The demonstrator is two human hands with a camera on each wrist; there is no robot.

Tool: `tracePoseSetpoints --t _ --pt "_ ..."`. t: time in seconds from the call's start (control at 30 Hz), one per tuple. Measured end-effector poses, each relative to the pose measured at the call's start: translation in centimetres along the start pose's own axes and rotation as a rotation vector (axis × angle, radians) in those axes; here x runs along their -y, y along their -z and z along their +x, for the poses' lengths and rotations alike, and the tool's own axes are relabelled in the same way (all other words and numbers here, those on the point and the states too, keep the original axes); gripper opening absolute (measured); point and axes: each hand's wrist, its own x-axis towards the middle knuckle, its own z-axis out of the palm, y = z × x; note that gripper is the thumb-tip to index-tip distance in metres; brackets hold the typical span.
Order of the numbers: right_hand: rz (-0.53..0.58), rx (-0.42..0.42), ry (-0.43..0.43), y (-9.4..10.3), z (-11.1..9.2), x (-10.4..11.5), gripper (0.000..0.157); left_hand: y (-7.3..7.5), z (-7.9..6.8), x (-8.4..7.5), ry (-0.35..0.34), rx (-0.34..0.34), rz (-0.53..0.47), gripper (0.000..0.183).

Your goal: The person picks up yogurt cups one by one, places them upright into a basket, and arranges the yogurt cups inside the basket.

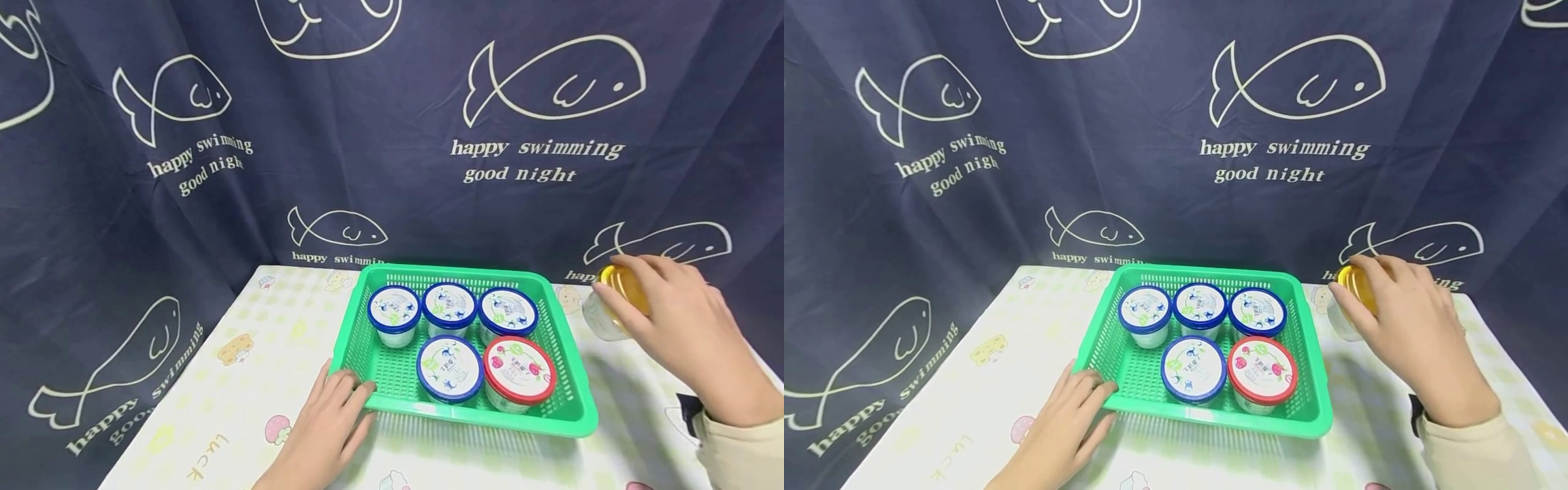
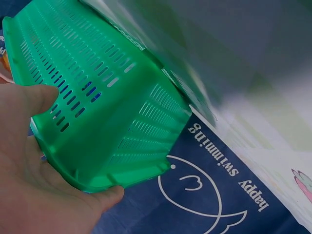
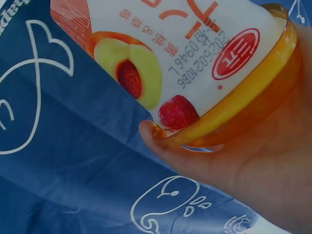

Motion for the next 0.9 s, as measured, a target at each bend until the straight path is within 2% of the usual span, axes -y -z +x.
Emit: tracePoseSetpoints --t 0.33,0.9 --pt "-0.004 -0.062 0.138 0.7 -0.3 4.0 0.045 0.3 0.0 0.2 -0.008 -0.018 -0.015 0.033" --pt "0.032 0.034 0.230 0.3 0.9 7.0 0.051 0.3 0.0 -0.1 0.002 0.000 -0.010 0.034"
